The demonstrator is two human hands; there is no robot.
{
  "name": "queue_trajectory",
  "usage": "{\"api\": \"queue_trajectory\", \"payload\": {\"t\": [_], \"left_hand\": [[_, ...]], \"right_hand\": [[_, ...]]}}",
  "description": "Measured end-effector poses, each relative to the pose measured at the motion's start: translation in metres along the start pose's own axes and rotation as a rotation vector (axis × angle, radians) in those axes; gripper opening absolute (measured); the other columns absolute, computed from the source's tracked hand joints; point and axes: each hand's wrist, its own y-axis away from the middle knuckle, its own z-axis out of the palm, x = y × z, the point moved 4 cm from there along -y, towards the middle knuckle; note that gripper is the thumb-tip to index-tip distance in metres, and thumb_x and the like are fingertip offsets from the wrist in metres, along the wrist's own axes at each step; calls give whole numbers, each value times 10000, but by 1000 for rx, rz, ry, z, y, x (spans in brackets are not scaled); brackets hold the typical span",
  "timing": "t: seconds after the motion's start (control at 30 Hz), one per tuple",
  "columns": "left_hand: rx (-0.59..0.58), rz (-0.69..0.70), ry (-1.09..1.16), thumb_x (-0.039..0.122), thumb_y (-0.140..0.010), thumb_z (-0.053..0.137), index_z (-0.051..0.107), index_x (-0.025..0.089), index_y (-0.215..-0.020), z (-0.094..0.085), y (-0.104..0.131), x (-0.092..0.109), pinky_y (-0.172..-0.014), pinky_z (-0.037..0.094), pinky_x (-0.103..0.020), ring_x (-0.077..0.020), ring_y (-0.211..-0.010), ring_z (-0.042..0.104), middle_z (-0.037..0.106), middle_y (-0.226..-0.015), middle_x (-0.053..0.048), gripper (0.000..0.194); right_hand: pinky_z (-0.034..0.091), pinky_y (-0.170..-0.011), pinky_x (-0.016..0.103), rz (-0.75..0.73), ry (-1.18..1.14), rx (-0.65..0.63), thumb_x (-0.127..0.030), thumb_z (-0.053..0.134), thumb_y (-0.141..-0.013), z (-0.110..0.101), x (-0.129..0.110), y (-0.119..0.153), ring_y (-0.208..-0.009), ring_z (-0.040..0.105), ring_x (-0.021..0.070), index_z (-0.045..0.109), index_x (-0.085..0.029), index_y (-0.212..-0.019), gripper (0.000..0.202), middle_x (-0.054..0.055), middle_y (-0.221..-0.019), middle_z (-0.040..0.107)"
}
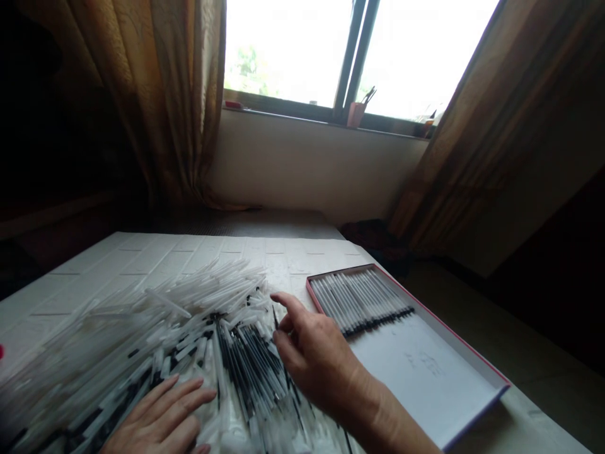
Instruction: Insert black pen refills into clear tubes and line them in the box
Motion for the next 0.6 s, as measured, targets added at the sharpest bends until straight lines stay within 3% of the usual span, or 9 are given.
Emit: {"api": "queue_trajectory", "payload": {"t": [0.07, 0.2, 0.23, 0.27, 0.37, 0.43, 0.5, 0.6], "left_hand": [[10, -14, -2, 430, -1068, 340, 704, 256, -731, -4, -2, 2, -1193, 236, -227, -102, -987, 703, 803, -934, 67, 526], [-97, 0, -29, 351, -1073, 344, 719, 237, -804, -9, -7, 4, -1211, 219, -258, -122, -1052, 696, 799, -1012, 34, 475], [-74, -3, -33, 349, -1070, 352, 706, 234, -761, -11, -8, 4, -1214, 212, -257, -120, -1037, 702, 800, -990, 29, 484], [-136, 30, -40, 344, -1070, 357, 714, 235, -799, -11, -9, 5, -1218, 195, -255, -118, -1055, 698, 797, -1019, 27, 461], [-100, -27, -40, 410, -1060, 375, 693, 242, -757, -19, -11, 1, -1216, 200, -242, -114, -1042, 707, 801, -1008, 42, 470], [-172, 67, -79, 416, -1016, 483, 707, 240, -849, -19, -13, 1, -1220, 195, -235, -117, -1057, 707, 794, -1058, 35, 331], [-204, 110, -118, 398, -959, 577, 710, 234, -912, -20, -16, 0, -1197, 299, -298, -158, -1069, 707, 785, -1079, -3, 216], [-193, 83, -132, 422, -919, 612, 717, 235, -979, -17, -25, -5, -1103, 451, -395, -226, -1075, 701, 774, -1078, -53, 222]], "right_hand": [[496, -557, 253, -104, -94, 56, -153, 469, -909, 11, -7, 12, -548, 587, 132, 529, -209, -1372, 470, -21, -721, 667], [557, -667, 265, -183, -235, 168, -145, 469, -957, 33, -5, 26, -731, 676, 155, 678, -230, -1118, 278, 38, -879, 713], [567, -693, 266, -164, -283, 194, -140, 478, -950, 38, -1, 27, -765, 689, 161, 680, -230, -1101, 268, 42, -899, 720], [574, -710, 268, -133, -328, 220, -135, 489, -938, 42, 5, 28, -782, 697, 166, 674, -230, -1100, 264, 41, -899, 724], [581, -679, 265, -18, -453, 272, -158, 528, -909, 53, 24, 31, -761, 700, 175, 654, -239, -1079, 226, 30, -872, 726], [577, -643, 259, 47, -540, 260, -215, 543, -932, 58, 32, 33, -740, 694, 176, 650, -251, -1067, 175, 28, -870, 725], [580, -648, 265, 77, -623, 224, -303, 545, -974, 62, 35, 36, -738, 688, 177, 650, -262, -1096, 165, 36, -899, 730], [548, -567, 242, 159, -764, 213, -454, 548, -994, 66, 35, 40, -696, 677, 174, 653, -268, -1114, 245, 51, -911, 736]]}}
